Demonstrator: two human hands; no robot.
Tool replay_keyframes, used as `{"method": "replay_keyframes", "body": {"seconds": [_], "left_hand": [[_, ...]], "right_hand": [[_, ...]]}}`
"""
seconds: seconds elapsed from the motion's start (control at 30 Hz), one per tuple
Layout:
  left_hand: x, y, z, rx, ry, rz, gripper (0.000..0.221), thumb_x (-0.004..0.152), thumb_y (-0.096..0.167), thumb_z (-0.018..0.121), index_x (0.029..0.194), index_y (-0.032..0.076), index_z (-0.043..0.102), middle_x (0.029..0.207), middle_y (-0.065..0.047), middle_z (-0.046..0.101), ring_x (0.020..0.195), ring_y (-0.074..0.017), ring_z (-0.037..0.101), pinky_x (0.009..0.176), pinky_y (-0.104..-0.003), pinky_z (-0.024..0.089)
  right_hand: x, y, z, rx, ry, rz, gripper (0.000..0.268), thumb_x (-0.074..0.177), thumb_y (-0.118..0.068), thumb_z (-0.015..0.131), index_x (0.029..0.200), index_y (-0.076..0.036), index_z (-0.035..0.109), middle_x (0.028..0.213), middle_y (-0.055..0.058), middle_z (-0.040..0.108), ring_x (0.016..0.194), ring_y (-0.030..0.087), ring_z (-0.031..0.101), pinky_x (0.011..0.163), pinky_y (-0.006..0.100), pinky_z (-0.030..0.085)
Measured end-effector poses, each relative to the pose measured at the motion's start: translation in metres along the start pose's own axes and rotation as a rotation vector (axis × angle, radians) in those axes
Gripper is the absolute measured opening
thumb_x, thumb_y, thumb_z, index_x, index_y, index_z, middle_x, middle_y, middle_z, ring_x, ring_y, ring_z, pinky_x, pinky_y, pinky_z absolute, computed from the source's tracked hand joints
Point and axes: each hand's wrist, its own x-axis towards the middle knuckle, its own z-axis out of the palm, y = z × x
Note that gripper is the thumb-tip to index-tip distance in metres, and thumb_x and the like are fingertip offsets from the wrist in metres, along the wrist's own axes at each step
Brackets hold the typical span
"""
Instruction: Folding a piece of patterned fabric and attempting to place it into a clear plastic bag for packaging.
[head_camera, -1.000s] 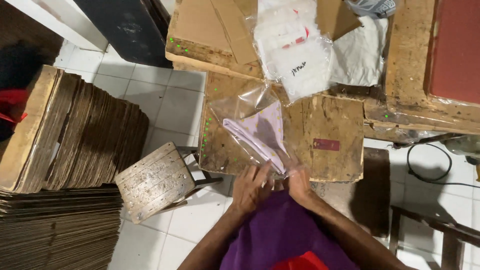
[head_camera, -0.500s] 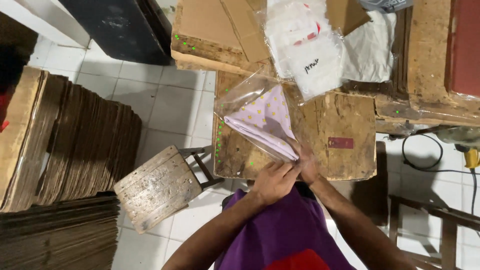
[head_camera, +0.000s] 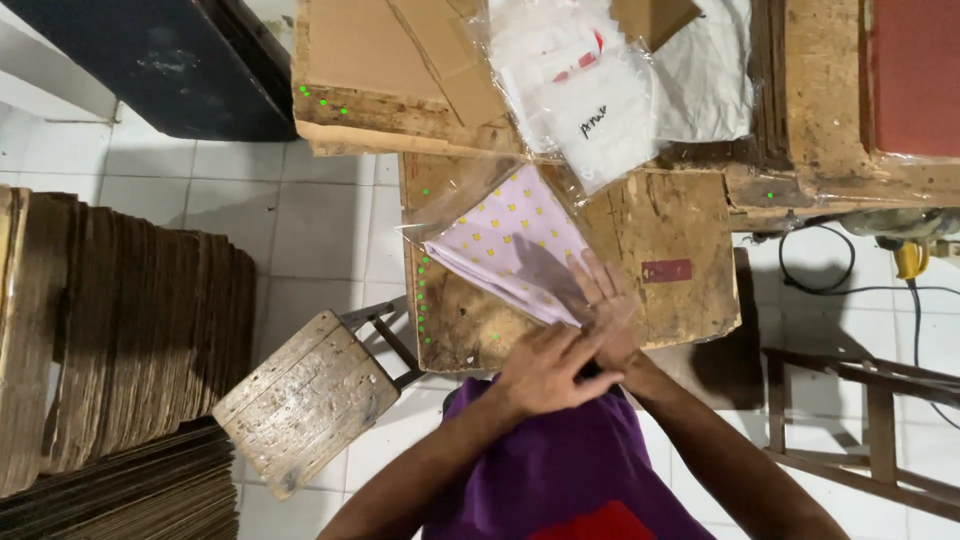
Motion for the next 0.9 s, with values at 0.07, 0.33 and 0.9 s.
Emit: {"method": "replay_keyframes", "body": {"seconds": [0.07,0.33,0.9], "left_hand": [[0.007,-0.029,-0.005,0.078,0.048,-0.077,0.034,0.089,0.034,0.074,0.115,0.013,0.068,0.085,-0.007,0.058,0.075,-0.0304,0.067,0.062,-0.041,0.055],[0.066,-0.248,0.013,0.442,-0.539,-0.925,0.064,0.100,0.062,0.040,0.141,0.016,0.060,0.130,-0.019,0.067,0.123,-0.0400,0.063,0.108,-0.050,0.041],[0.067,-0.264,0.009,0.240,-0.354,-1.087,0.027,0.082,0.052,0.065,0.099,0.035,0.077,0.092,0.000,0.078,0.092,-0.0303,0.075,0.082,-0.045,0.060]], "right_hand": [[0.020,-0.020,-0.023,0.438,0.037,0.068,0.039,0.113,-0.012,0.033,0.127,0.007,0.064,0.143,0.019,0.057,0.146,0.032,0.035,0.120,0.029,0.029],[-0.007,-0.015,0.021,0.572,-0.150,-0.126,0.090,0.097,-0.068,0.014,0.147,-0.004,0.053,0.153,0.023,0.049,0.142,0.045,0.044,0.117,0.057,0.029],[-0.010,0.023,0.003,0.317,-0.226,-0.256,0.045,0.102,-0.035,0.053,0.145,-0.021,0.056,0.158,0.010,0.046,0.145,0.033,0.043,0.120,0.049,0.036]]}}
